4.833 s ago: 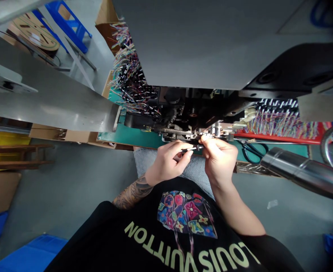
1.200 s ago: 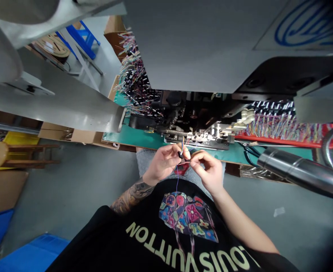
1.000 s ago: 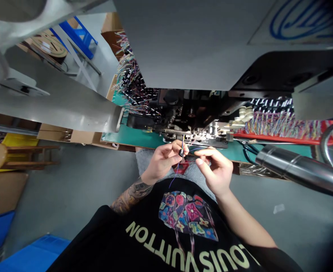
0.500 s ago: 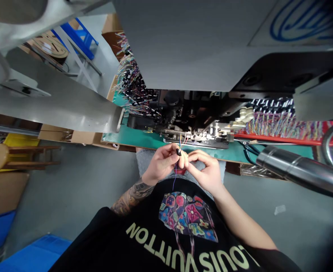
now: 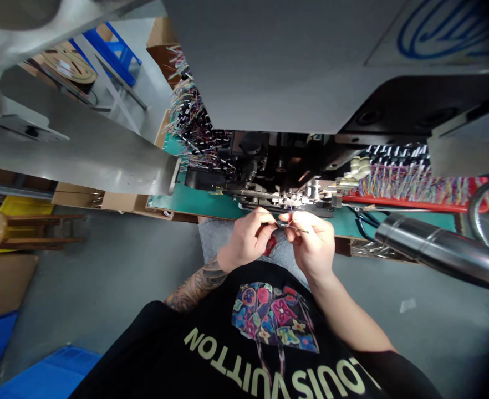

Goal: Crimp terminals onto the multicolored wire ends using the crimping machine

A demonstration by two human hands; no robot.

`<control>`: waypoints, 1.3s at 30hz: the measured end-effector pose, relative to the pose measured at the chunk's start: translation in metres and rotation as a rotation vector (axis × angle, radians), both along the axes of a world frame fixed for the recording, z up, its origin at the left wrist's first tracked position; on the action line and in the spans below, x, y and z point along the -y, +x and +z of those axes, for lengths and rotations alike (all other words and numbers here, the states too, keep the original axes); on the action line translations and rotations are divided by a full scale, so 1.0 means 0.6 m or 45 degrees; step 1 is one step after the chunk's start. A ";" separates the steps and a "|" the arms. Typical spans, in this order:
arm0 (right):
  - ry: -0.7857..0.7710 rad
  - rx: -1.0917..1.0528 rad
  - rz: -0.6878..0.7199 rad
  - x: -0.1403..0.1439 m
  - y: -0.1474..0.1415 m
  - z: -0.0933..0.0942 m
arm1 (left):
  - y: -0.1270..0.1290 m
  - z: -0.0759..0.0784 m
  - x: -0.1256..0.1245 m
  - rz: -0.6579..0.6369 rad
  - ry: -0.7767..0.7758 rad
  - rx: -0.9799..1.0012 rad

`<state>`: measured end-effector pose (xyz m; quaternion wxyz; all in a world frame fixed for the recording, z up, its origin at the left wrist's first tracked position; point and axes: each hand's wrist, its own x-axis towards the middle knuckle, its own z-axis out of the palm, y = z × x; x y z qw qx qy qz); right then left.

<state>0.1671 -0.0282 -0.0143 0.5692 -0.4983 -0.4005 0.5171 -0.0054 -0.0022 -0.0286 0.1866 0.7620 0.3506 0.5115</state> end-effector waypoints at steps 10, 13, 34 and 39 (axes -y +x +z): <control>0.003 -0.088 -0.252 -0.028 -0.018 0.010 | 0.021 -0.004 -0.007 0.137 0.101 -0.103; -0.020 -0.104 -0.236 -0.033 -0.019 0.013 | 0.019 -0.005 -0.006 0.164 0.061 -0.110; -0.033 -0.153 0.113 -0.029 0.005 0.015 | -0.002 0.010 0.002 -0.094 -0.575 0.142; -0.058 -0.134 -0.167 -0.029 -0.011 0.018 | 0.004 0.010 0.001 0.036 -0.297 0.061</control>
